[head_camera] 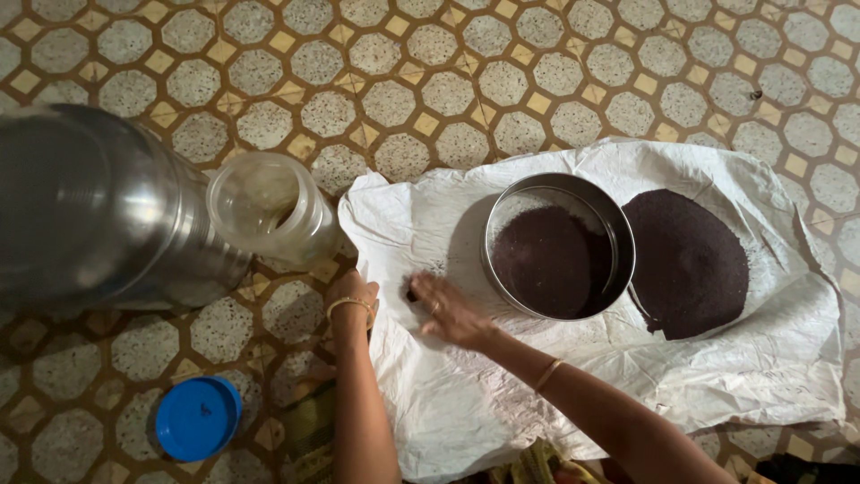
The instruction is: The person scoops dark grains from a white sack onto a metal sieve and shakes it to separate fine particles. The person repeatedly gathers the sifted material and shakes the sieve until the sack is empty.
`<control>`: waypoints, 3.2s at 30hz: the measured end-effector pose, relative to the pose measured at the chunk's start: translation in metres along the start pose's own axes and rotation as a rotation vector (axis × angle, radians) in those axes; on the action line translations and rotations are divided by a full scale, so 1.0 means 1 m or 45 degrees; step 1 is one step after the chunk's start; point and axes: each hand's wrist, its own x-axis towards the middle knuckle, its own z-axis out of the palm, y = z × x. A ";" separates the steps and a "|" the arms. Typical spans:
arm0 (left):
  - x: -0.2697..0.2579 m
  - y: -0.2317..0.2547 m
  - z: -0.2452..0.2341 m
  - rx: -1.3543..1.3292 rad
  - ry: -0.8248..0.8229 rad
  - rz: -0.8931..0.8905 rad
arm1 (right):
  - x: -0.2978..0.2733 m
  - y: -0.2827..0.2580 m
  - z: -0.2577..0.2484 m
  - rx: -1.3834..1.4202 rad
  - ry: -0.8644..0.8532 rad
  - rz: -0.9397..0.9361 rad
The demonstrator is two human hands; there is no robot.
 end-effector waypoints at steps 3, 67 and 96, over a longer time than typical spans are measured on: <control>-0.005 -0.003 0.003 -0.017 0.018 0.026 | 0.005 0.014 -0.006 0.275 0.010 0.290; -0.056 0.050 0.018 -0.229 0.898 0.541 | -0.103 0.002 -0.152 -0.302 -0.125 0.757; -0.055 -0.008 0.033 -2.005 -0.553 0.181 | -0.081 0.069 -0.148 -0.481 -0.433 1.251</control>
